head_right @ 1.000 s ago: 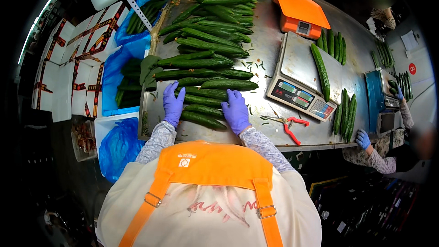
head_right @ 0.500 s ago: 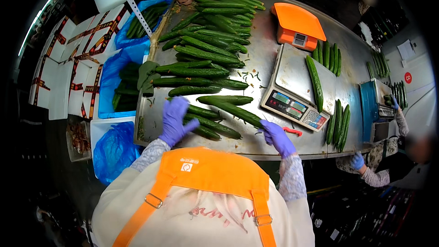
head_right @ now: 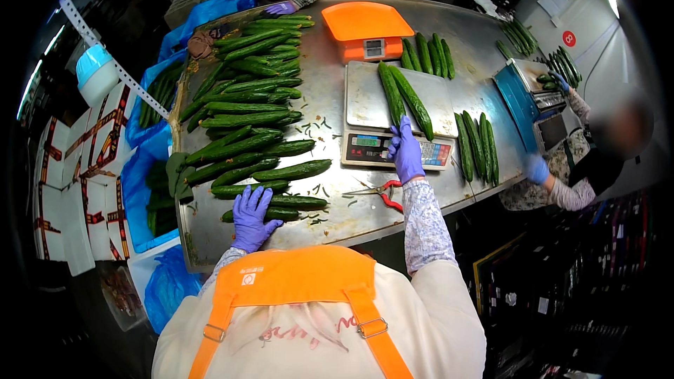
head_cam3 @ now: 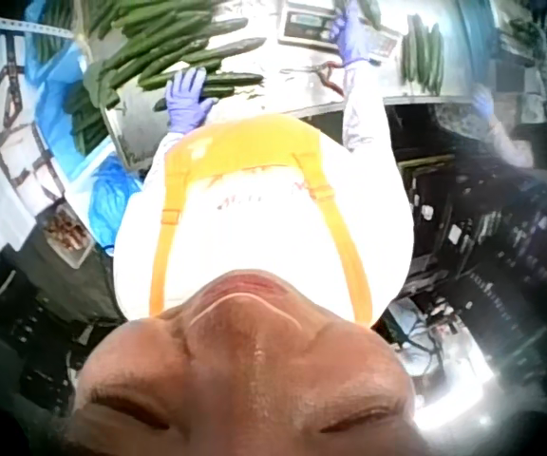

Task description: The person sorts cucumbers on a table using scissors to trim stems, weighs them on a scale, and packs them into a plastic-lined foam crate.

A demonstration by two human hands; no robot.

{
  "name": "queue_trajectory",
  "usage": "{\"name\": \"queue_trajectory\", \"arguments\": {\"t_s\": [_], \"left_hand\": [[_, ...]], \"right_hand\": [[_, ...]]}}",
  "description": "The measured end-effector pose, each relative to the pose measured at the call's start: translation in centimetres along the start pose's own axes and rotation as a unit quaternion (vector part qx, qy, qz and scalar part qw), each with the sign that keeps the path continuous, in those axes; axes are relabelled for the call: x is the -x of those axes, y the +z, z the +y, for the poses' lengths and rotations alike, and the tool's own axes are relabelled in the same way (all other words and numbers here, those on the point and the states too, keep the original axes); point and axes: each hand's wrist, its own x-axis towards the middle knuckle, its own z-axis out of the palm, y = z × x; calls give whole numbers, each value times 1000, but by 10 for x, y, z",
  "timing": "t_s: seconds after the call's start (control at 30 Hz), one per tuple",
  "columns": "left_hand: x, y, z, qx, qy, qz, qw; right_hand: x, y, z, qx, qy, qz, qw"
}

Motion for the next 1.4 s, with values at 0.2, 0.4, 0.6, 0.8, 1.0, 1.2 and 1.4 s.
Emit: {"name": "queue_trajectory", "arguments": {"t_s": [0.2,0.4,0.6,0.8,1.0,1.2,1.4], "left_hand": [[7,-5,2,5,-16,4,1000],[6,-1,3,-1,-12,10,1000],[8,2,0,-1,-11,10,1000],[4,0,4,-1,-13,0,1000],[8,1,-1,-4,-22,6,1000],[4,-6,3,0,-16,16,1000],[12,-7,1,21,-38,16,999]], "right_hand": [[56,6,69,223,31,-100,969],[117,7,164,617,-259,-191,718],[108,7,161,589,-216,-178,758],[108,5,160,588,-216,-174,760],[94,29,91,502,-356,-82,784],[-14,52,-22,611,-411,183,651],[6,85,-5,502,-284,-96,811]]}}
